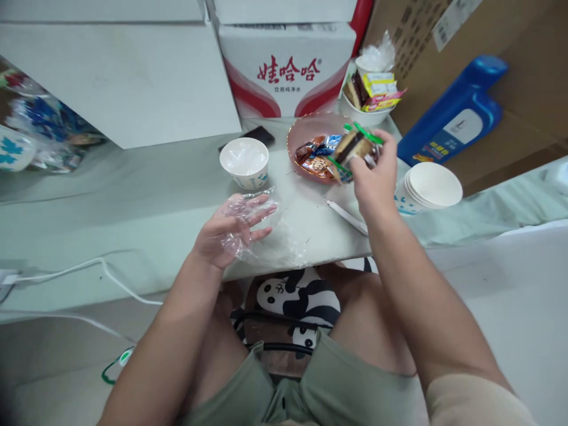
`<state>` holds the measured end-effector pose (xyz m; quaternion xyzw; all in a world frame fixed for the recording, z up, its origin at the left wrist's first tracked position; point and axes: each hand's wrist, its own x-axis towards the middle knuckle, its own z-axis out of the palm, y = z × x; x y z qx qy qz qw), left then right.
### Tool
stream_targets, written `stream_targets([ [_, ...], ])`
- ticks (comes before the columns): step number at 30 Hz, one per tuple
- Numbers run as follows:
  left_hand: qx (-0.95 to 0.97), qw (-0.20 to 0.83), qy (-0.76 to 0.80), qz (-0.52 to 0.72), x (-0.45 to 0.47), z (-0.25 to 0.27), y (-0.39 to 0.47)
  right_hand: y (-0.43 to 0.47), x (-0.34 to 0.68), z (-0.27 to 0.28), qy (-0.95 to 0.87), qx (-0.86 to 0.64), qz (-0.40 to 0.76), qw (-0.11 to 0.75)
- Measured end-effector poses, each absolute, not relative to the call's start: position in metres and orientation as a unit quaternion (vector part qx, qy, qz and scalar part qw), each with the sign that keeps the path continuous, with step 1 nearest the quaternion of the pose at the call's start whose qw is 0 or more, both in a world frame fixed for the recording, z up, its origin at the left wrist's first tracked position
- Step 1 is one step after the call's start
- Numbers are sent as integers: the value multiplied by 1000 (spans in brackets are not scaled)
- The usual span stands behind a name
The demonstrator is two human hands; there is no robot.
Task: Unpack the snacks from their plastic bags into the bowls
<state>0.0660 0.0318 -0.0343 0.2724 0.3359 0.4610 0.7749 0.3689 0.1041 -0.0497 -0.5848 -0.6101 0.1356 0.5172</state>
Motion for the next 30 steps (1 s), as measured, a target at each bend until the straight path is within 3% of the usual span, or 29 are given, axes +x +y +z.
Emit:
stream_targets([
  [5, 314, 795, 272, 443, 61, -33, 29, 124, 372, -12, -618, -638, 45, 456],
  [8, 323, 791, 262, 449, 55, -32, 28, 78, 348, -14, -620, -603, 44, 500],
  [13, 318, 787, 251, 465, 48, -29, 23, 0, 288, -63, -528, -485, 493, 494],
  [16, 334, 757, 301, 474, 46, -29, 24, -8, 273, -80, -386, -514, 596, 482],
  [23, 427, 602, 515, 435, 24, -42, 34, 16, 294, -75, -273, -582, 468, 607],
  [26, 449, 611, 513, 401, 14, -42, 34, 17, 296, -76, -286, -598, 444, 603],
  [30, 488, 625, 526, 307, 17, -41, 34, 15, 296, -75, -372, -610, 449, 536],
])
